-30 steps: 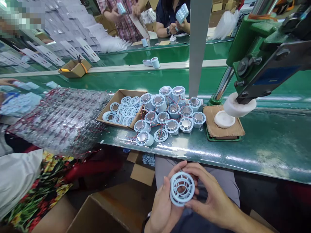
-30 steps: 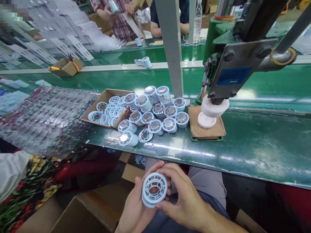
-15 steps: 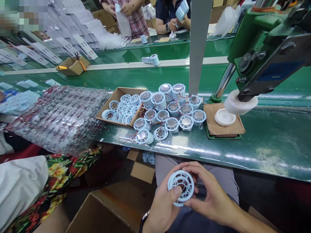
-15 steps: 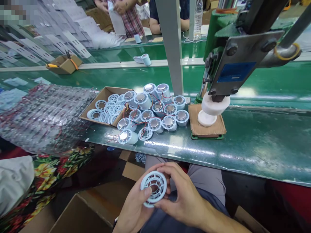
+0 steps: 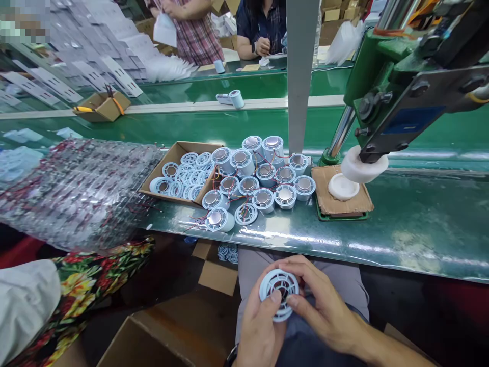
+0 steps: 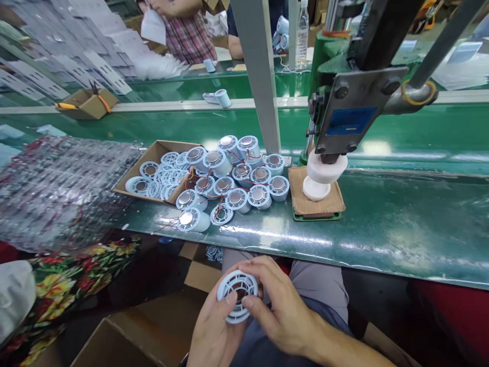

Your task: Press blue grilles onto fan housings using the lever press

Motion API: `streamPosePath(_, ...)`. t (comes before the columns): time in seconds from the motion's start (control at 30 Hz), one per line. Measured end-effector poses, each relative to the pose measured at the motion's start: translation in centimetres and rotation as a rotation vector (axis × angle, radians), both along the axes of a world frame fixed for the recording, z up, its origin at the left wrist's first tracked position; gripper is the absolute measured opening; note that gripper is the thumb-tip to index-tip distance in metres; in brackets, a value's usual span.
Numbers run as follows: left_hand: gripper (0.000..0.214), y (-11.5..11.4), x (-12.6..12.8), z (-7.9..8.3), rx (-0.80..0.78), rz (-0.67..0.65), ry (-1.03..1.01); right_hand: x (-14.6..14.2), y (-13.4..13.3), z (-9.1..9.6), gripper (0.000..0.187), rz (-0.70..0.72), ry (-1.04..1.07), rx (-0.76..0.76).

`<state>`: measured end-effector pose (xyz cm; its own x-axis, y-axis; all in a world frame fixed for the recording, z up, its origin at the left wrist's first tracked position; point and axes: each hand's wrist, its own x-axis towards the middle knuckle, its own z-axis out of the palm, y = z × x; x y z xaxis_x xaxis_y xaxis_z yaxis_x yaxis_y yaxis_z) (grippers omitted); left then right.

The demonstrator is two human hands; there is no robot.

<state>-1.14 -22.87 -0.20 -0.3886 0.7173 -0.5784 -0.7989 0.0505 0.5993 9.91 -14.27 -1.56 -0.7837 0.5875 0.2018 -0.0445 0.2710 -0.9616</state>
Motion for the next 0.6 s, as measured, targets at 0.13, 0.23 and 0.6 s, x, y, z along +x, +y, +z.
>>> streamPosePath(0.13,0.036,0.2,0.2,-0.2,0.0,-0.029,-0.014,-0.3,-0.3,-0.5,0.043,-0.061,-0.005,0.037)
streamPosePath(0.23,0.035,0.0,0.3,-0.7,0.015,-0.051,0.001,-0.6,-0.8,-1.1,0.05,-0.143,0.059,0.02)
streamPosePath(0.6,0.061,-1.7,-3.4,-0.2,0.217,-0.631,0.491,2.1,1.5,2.2,0.017,0.03,-0.062,-0.047)
